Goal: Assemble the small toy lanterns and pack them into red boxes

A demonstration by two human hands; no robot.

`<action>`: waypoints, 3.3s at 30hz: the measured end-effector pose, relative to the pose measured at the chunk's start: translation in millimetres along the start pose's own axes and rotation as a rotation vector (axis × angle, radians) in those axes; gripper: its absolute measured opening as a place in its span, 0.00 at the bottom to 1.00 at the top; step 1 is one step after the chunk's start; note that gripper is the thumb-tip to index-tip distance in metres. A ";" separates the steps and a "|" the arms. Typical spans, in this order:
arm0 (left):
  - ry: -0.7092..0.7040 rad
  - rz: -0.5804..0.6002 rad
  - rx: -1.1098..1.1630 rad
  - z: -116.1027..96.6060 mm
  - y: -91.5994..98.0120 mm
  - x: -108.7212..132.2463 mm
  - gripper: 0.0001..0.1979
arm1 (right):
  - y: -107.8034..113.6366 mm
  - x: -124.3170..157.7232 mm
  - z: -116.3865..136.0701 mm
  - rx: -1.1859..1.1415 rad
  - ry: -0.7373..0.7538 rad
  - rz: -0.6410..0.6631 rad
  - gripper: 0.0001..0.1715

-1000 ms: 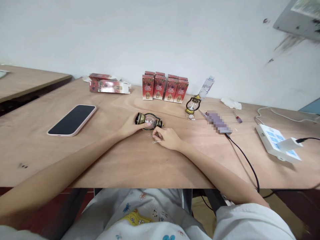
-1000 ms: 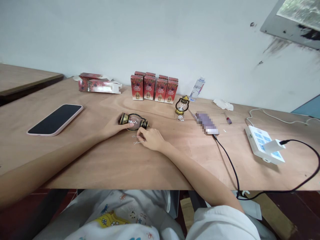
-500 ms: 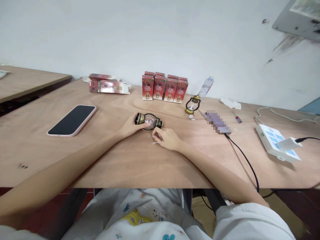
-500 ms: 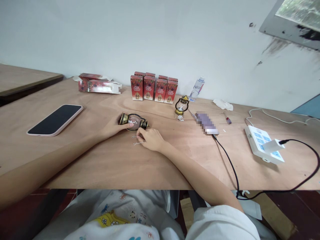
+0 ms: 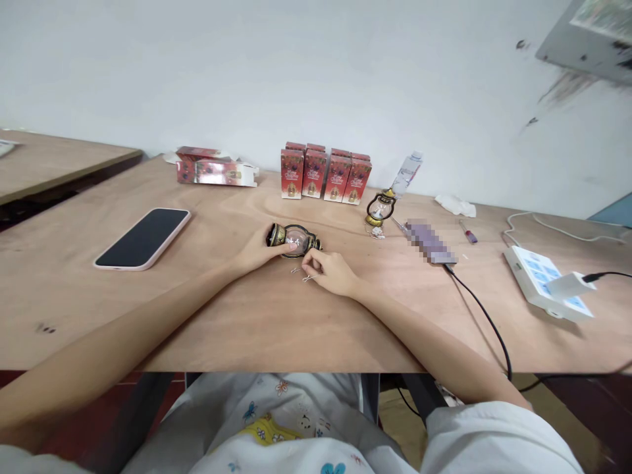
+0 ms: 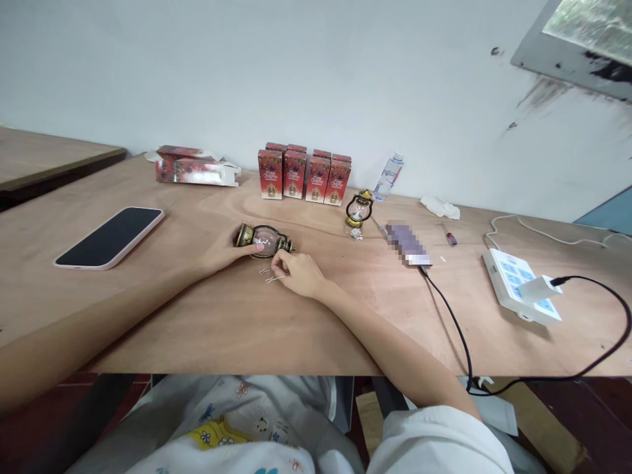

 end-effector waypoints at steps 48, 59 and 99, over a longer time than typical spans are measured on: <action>0.116 -0.153 0.425 24.5 12.4 -6.6 0.29 | 22.5 -0.2 -9.6 0.015 -0.036 -0.233 0.06; 0.079 -0.091 0.346 21.3 6.5 -7.0 0.24 | 30.7 2.3 -17.9 -0.259 -0.047 -0.346 0.10; -0.015 -0.084 0.525 15.9 5.4 -5.3 0.18 | -3.8 -11.0 -34.4 -0.666 -0.213 0.022 0.26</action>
Point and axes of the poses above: each hand's wrist, its own x-axis away from the middle knuckle, its own y-axis out of the back of the hand, z = x × y, the point moved 9 cm from there along -x, towards the middle knuckle, and after that the axes turned 1 degree about x, right-handed, at the moved point
